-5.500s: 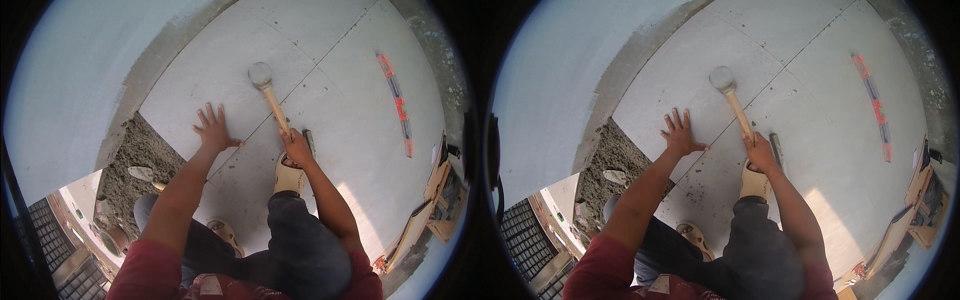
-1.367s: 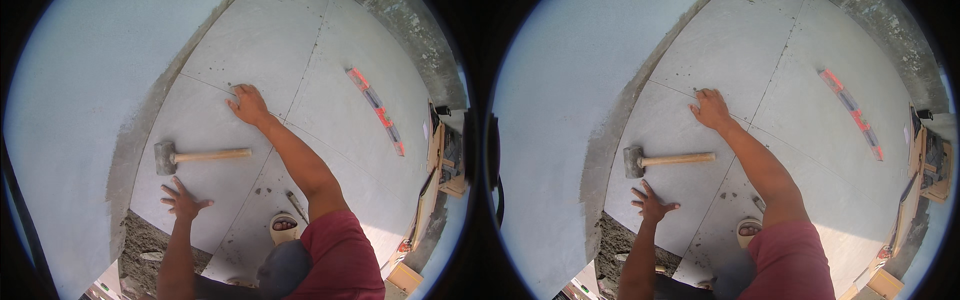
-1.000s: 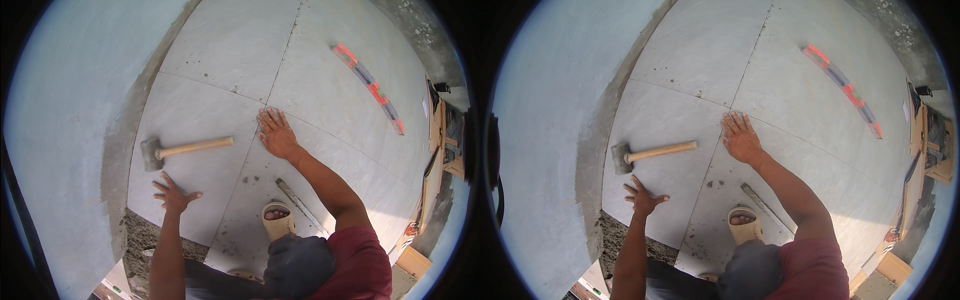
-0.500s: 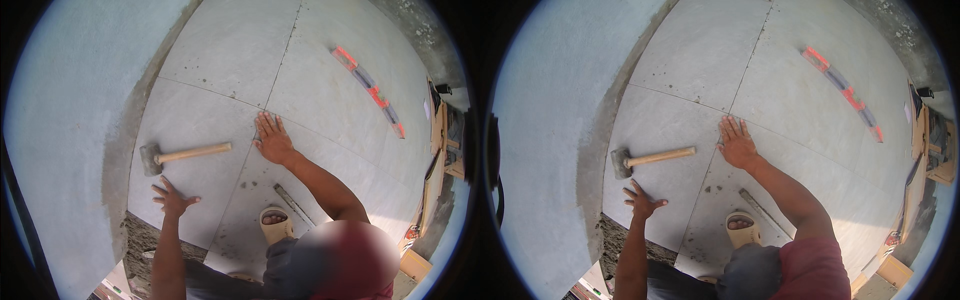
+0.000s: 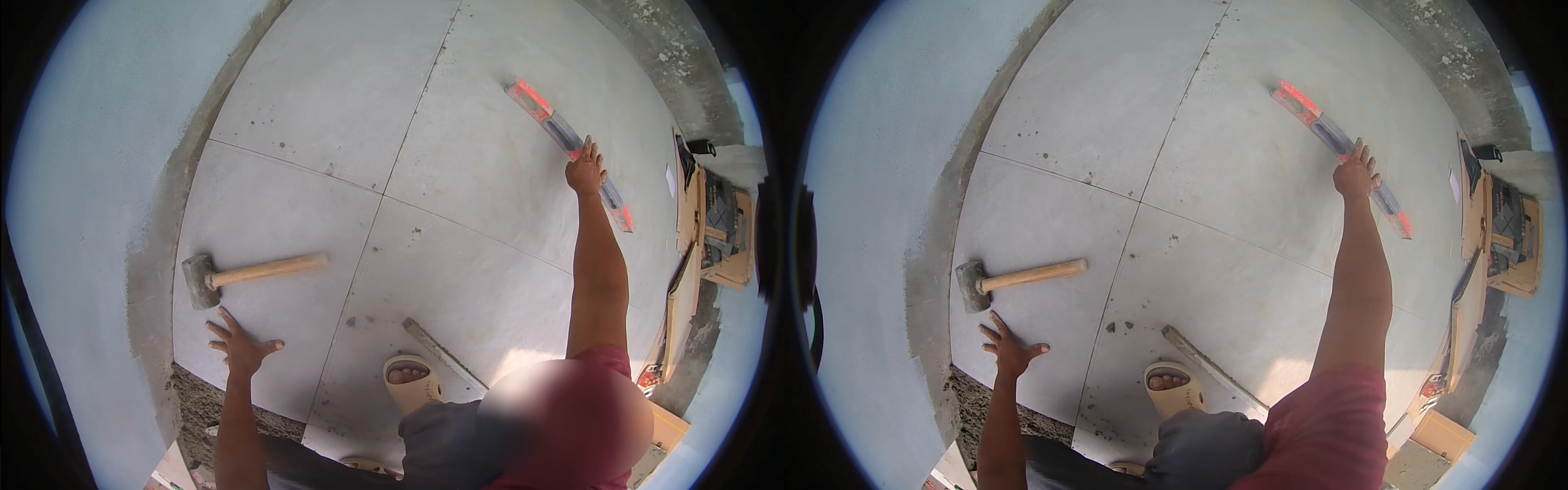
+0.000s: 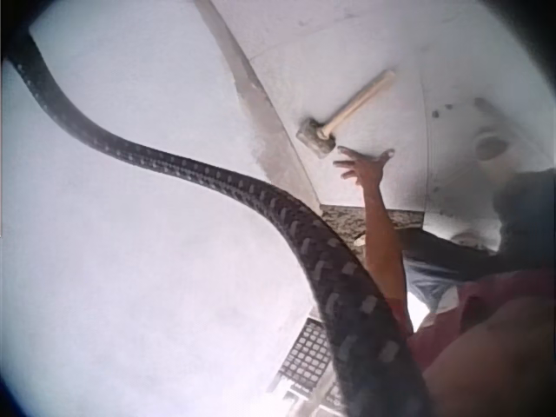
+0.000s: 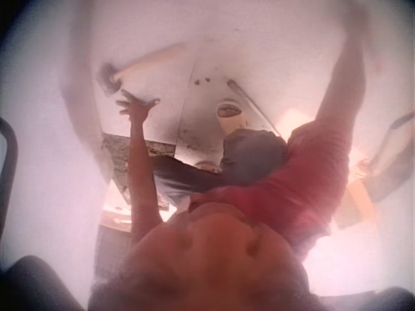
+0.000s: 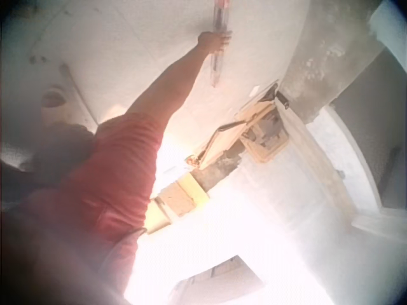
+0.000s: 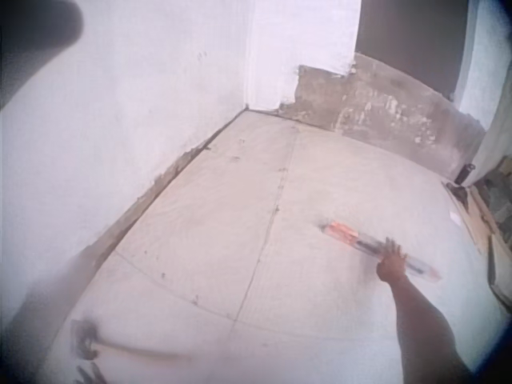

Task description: The person spreads cement on the floor using a trowel, then places a large tile onto the cement and taps it into place with a rubber mallet. The person uses a level to check alignment and continues to adjust the tile.

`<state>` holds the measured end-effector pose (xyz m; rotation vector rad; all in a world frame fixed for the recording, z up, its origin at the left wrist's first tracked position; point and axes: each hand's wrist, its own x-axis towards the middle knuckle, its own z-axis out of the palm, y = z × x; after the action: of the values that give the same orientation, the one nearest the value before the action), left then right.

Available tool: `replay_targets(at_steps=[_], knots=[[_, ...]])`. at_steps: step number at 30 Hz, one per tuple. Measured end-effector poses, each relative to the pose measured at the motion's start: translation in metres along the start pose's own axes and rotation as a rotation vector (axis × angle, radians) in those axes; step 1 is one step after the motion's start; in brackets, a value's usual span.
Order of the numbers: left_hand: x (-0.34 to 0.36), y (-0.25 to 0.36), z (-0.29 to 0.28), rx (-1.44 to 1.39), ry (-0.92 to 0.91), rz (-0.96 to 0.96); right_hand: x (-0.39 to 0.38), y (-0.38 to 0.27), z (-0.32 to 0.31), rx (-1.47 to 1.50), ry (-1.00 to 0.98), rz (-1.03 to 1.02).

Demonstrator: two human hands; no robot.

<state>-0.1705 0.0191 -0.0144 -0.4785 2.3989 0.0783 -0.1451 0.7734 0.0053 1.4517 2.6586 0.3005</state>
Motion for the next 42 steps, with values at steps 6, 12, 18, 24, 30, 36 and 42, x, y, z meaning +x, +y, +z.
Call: replay_targets(at_steps=[6, 12, 18, 24, 30, 36, 42], knots=[[-0.002, 0.013, -0.014, 0.029, -0.05, 0.001, 0.017, 0.005, 0.007, -0.125, -0.107, -0.005], [-0.007, 0.003, -0.02, 0.016, -0.065, -0.023, -0.015, -0.043, -0.009, -0.102, -0.298, 0.012], [-0.003, 0.006, -0.023, 0.005, -0.095, 0.056, 0.023, 0.039, 0.054, -0.114, -0.252, -0.112], [-0.016, -0.054, -0.002, 0.023, 0.004, 0.174, -0.03, 0.052, 0.053, -0.102, -0.281, -0.47], [-0.086, -0.129, 0.056, 0.215, -0.091, 0.082, -0.147, 0.041, 0.005, 0.529, -0.419, -0.888], [-0.132, -0.155, 0.114, 0.311, -0.056, 0.344, -0.335, -0.052, -0.141, 0.876, -1.015, -0.798], [-0.255, -0.14, 0.173, 0.436, -0.742, 1.23, -0.459, -0.072, -0.209, 1.378, -1.35, -0.691]])
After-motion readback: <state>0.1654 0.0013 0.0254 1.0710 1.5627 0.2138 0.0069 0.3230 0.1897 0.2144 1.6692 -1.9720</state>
